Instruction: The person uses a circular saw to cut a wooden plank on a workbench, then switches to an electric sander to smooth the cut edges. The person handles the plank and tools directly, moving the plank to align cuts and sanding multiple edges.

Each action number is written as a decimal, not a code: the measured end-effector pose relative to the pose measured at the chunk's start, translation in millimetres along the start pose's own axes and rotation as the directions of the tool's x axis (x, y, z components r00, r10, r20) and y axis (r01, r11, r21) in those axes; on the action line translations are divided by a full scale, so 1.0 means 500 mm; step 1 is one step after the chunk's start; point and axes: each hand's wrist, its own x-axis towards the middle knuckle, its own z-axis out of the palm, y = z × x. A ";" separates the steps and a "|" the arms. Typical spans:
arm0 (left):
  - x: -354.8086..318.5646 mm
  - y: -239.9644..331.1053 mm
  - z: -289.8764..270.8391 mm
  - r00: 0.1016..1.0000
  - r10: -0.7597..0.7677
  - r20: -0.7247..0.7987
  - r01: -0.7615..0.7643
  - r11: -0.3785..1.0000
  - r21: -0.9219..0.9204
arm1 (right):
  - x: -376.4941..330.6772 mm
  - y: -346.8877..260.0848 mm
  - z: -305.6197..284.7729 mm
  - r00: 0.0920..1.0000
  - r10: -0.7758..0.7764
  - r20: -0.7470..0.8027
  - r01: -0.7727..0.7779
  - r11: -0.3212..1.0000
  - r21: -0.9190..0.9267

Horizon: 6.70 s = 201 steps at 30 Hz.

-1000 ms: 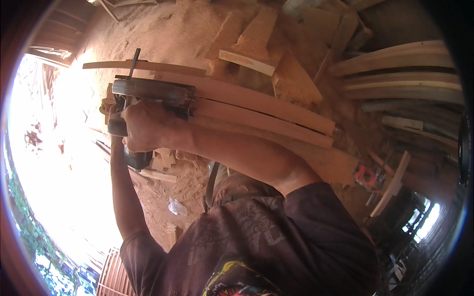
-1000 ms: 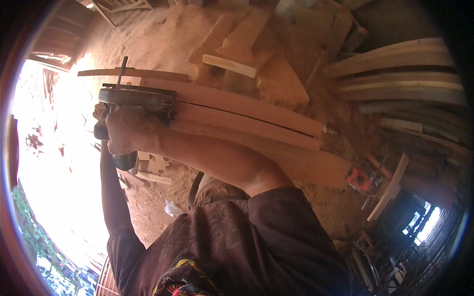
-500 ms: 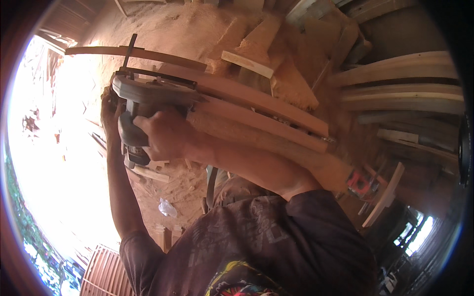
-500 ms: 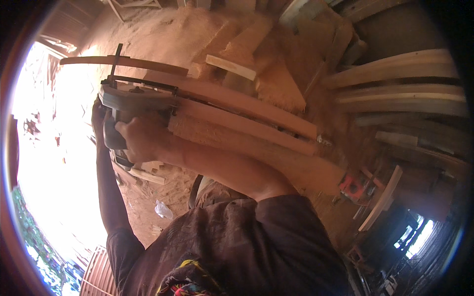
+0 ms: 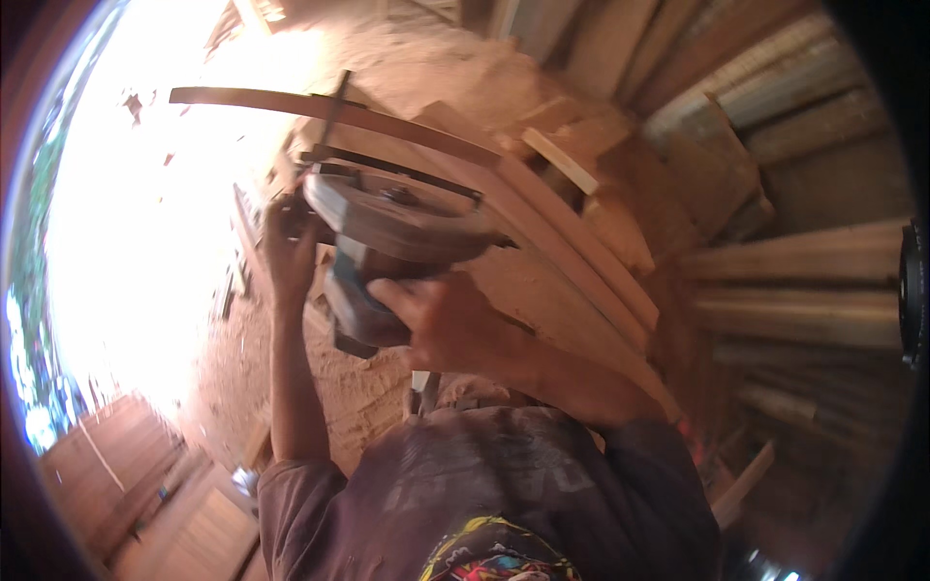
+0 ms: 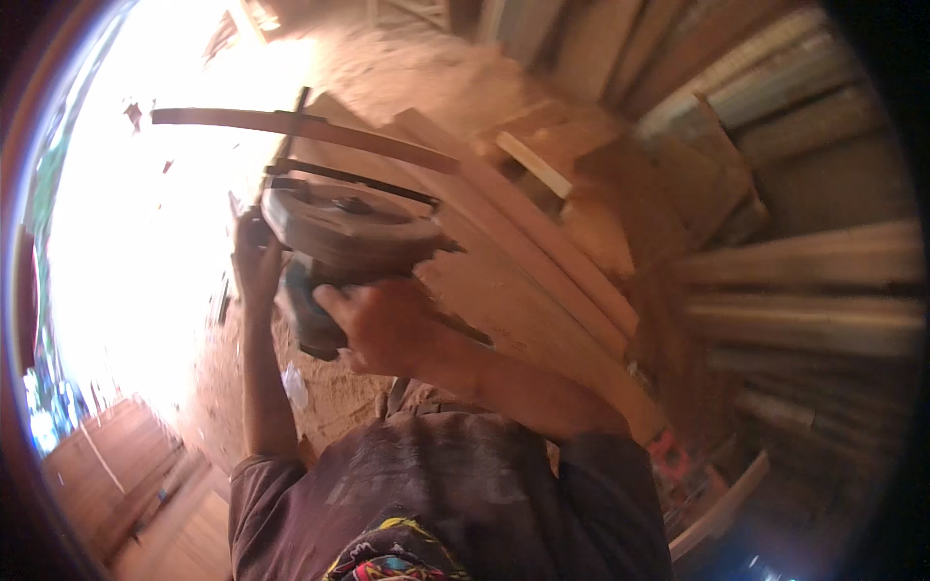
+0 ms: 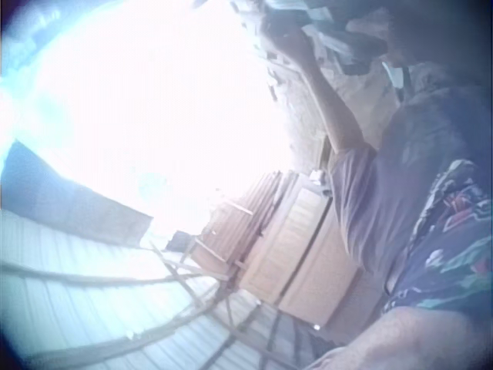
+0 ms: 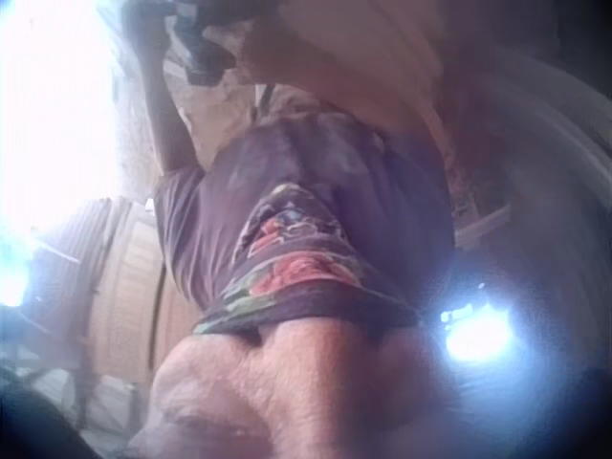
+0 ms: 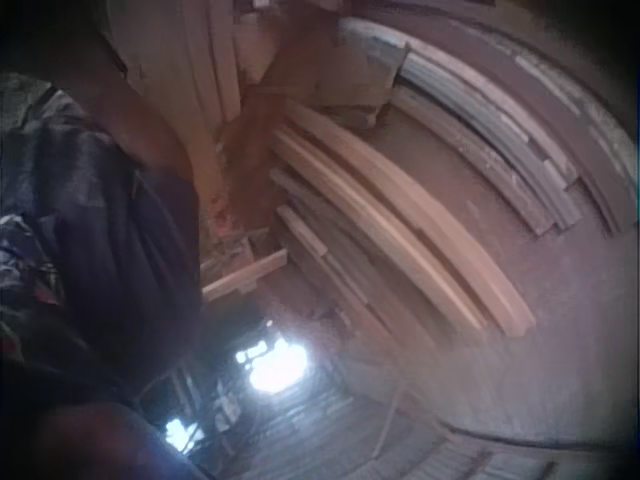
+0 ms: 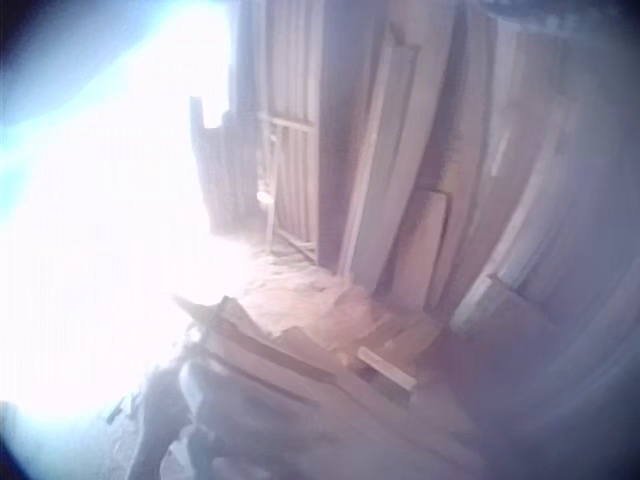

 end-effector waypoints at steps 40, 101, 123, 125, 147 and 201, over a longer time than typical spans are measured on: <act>-1.362 -0.455 0.097 0.304 -0.838 -0.453 0.828 0.468 -0.309 | -0.374 -0.085 0.625 0.434 0.059 0.899 0.102 0.988 -0.114; -1.332 -0.460 0.101 0.231 -0.963 0.138 0.940 0.257 0.226 | -0.397 0.101 0.191 0.902 0.417 -0.116 -0.432 0.882 -0.186; -0.695 0.030 0.358 0.840 -0.380 0.386 0.514 0.784 -0.347 | -0.510 0.403 -0.249 0.783 0.486 -0.389 -0.611 0.719 -0.331; -0.582 0.165 0.386 0.817 -0.237 0.526 0.469 0.803 -0.367 | -0.508 0.406 -0.266 0.704 0.648 -0.293 -0.699 0.705 -0.121; -0.565 0.224 0.472 0.599 -0.393 0.697 0.788 0.139 -0.599 | -0.471 0.238 -0.236 0.540 0.723 0.431 -0.669 0.059 0.741; -0.636 0.003 -0.088 0.672 -0.036 0.740 0.729 -0.147 -0.669 | -0.501 -0.003 0.166 0.619 0.759 0.202 -0.336 0.024 0.941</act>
